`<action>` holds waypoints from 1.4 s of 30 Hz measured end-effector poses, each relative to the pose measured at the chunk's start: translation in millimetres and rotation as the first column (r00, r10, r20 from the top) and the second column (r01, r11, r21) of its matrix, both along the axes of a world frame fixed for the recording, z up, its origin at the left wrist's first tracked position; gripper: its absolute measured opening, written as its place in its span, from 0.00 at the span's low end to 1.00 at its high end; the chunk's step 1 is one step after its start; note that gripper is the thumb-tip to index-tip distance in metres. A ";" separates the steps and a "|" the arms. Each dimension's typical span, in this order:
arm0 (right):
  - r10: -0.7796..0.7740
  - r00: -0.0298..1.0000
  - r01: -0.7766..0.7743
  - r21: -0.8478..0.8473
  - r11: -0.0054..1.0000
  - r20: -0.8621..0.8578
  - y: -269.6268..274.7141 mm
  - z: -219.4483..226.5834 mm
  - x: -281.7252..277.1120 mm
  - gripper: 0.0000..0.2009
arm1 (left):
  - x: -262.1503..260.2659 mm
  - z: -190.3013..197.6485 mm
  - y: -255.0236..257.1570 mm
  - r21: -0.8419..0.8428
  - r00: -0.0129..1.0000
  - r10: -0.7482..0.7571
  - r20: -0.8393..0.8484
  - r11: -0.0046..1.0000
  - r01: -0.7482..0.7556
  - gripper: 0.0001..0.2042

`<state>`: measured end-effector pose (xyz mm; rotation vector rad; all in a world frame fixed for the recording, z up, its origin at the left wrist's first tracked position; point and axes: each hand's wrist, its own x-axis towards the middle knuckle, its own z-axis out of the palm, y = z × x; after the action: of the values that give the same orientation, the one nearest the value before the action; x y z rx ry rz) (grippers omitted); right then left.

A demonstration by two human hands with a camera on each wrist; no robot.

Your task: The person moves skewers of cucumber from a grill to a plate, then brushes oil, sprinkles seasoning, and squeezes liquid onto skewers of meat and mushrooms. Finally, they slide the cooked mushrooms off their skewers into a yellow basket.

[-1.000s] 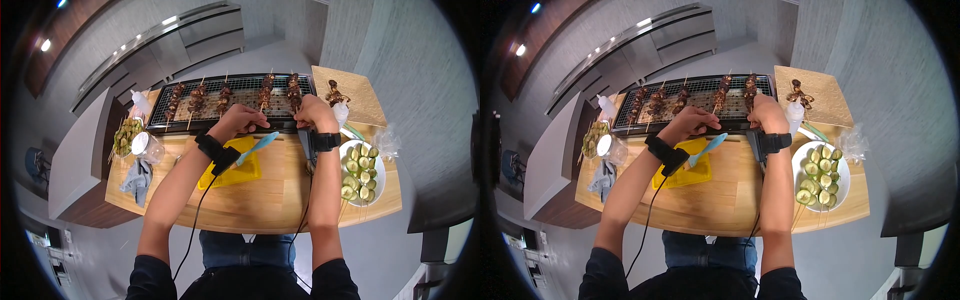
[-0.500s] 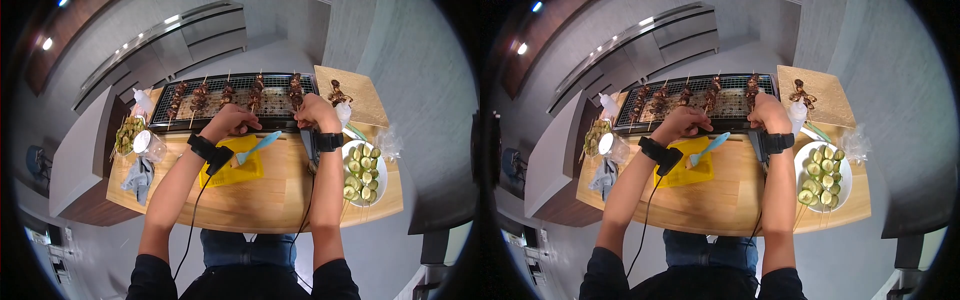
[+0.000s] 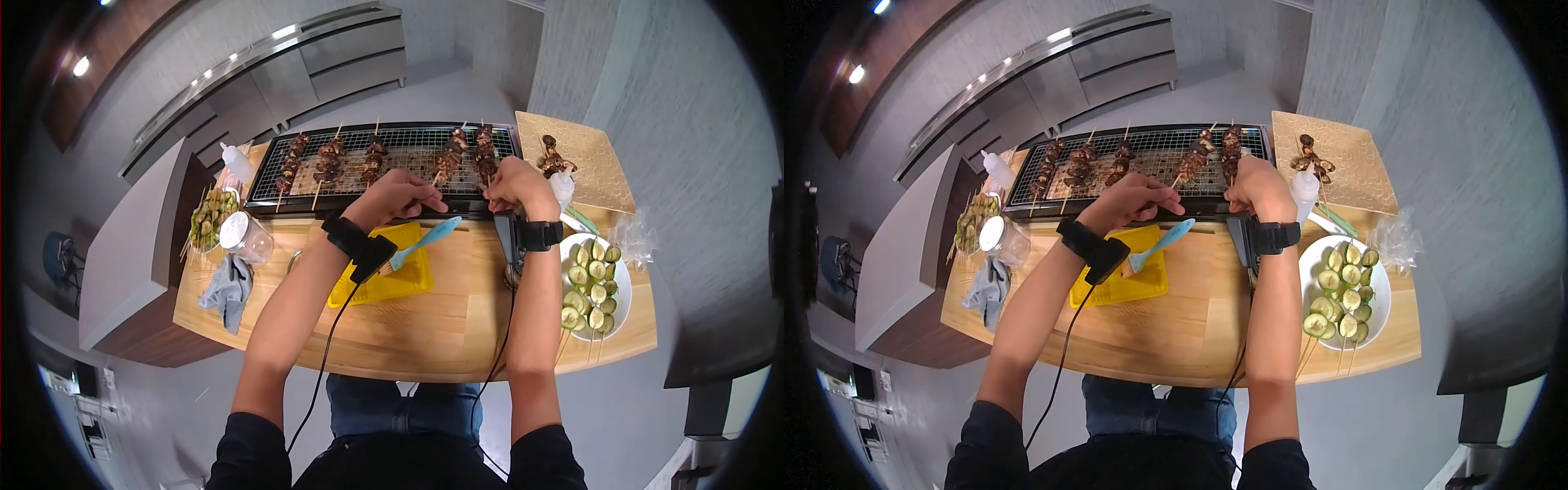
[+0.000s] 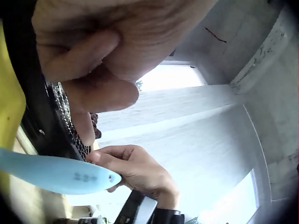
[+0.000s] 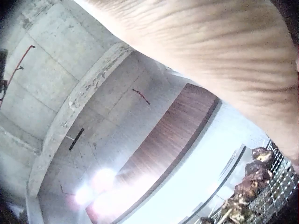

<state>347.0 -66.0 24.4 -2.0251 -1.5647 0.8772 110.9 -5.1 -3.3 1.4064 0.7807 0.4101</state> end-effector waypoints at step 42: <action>0.014 1.000 -0.013 -0.067 0.998 0.021 -0.6 5.0 -1.2 0.06 | -0.2 -3.9 0.4 0.063 0.989 -0.102 0.105 0.993 0.096 0.12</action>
<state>345.8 -66.6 29.4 -2.0791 -1.5819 0.9283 110.7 -4.7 -7.1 1.4581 0.6128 0.4303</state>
